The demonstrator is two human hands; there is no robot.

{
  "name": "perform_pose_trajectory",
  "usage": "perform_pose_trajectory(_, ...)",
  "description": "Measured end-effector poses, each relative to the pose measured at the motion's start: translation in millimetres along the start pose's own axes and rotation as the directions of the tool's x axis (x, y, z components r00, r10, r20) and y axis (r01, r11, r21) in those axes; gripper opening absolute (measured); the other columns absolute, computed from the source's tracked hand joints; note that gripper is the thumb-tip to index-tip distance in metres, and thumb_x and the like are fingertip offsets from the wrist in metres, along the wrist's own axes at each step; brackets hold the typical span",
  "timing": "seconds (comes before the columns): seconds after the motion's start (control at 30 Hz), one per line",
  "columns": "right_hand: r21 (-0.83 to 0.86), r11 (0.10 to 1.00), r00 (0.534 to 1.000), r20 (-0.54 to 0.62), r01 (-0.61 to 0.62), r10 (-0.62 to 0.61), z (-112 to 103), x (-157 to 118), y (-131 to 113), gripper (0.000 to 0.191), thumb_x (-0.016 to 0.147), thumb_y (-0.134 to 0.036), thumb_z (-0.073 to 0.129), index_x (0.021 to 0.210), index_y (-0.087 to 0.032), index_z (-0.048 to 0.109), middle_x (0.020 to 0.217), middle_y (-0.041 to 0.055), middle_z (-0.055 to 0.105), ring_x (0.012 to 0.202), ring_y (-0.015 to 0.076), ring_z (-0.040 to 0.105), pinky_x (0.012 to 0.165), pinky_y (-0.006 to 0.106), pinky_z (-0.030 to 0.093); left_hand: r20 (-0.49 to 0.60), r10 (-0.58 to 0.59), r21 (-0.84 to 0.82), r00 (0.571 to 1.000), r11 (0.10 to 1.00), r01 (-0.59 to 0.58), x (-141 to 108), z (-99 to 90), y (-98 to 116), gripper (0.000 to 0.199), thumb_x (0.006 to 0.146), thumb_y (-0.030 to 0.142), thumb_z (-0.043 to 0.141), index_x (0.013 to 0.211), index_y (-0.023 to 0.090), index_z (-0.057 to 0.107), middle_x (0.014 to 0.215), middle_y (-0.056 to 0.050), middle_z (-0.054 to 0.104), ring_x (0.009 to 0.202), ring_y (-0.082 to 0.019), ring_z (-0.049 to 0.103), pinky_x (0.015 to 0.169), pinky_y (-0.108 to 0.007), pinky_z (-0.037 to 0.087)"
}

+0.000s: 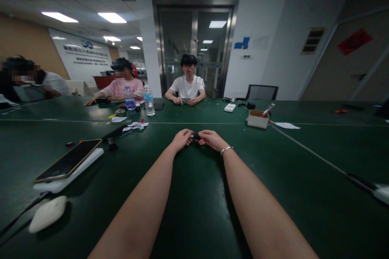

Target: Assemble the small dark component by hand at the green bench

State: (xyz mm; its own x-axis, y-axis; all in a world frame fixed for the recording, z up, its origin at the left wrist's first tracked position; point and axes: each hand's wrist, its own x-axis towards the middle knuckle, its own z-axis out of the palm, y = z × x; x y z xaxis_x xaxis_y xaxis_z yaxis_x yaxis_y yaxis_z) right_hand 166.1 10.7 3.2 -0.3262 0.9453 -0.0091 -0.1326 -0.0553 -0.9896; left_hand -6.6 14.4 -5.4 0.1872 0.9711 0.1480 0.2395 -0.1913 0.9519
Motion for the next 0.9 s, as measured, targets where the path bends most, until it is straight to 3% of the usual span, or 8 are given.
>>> perform_pose_trajectory(0.1,0.004,1.000,1.000,-0.005,0.004,-0.004,0.1,-0.3,0.1,0.006,0.085,-0.007,0.052,0.083,-0.008,0.058,0.063,0.0078,0.065,0.048,0.0086,0.061,0.051,0.017,0.053,-0.005,-0.012,0.004,1.000,1.000,0.013,0.4,0.1,0.2,0.027,0.082,0.028,0.046,0.102,0.014,0.057,0.069,-0.002,0.057,0.053,-0.007,0.050,0.045,-0.017,0.039)
perform_pose_trajectory(0.23,0.010,1.000,1.000,0.001,0.006,-0.006,-0.2,-0.5,0.5,0.006,0.085,-0.008,0.052,0.083,-0.008,0.058,0.064,0.0084,0.066,0.048,0.0084,0.060,0.052,0.018,0.053,0.026,-0.025,0.011,0.999,1.000,0.025,-0.3,-0.1,1.4,0.034,0.086,0.034,0.039,0.102,0.010,0.056,0.058,-0.001,0.054,0.046,-0.007,0.047,0.042,-0.016,0.035)
perform_pose_trajectory(0.33,0.009,1.000,1.000,-0.001,0.006,-0.006,-0.4,0.0,0.8,0.004,0.084,-0.008,0.054,0.083,-0.008,0.058,0.065,0.0089,0.066,0.048,0.0089,0.061,0.052,0.018,0.053,0.013,0.003,0.014,1.000,1.000,-0.003,-1.2,-0.4,2.1,0.029,0.083,0.030,0.045,0.103,0.011,0.057,0.063,-0.001,0.056,0.050,-0.006,0.048,0.043,-0.015,0.035)
perform_pose_trajectory(0.73,-0.003,1.000,1.000,0.015,0.003,-0.003,-0.5,-0.5,-0.1,0.004,0.084,-0.009,0.055,0.086,-0.008,0.058,0.068,0.0100,0.067,0.050,0.0089,0.061,0.054,0.018,0.053,-0.027,-0.004,-0.028,1.000,1.000,0.004,-0.2,-0.3,1.0,0.031,0.087,0.031,0.038,0.098,0.011,0.059,0.058,0.001,0.049,0.045,-0.006,0.043,0.041,-0.016,0.036)
perform_pose_trajectory(0.9,0.002,1.000,1.000,0.006,0.008,-0.008,-1.1,0.3,1.1,0.003,0.084,-0.009,0.055,0.085,-0.008,0.058,0.067,0.0090,0.067,0.050,0.0091,0.061,0.054,0.018,0.054,-0.022,-0.008,-0.046,1.000,0.999,0.007,0.9,-0.9,-1.0,0.027,0.084,0.029,0.045,0.099,0.012,0.058,0.065,-0.001,0.053,0.050,-0.006,0.046,0.043,-0.016,0.038)
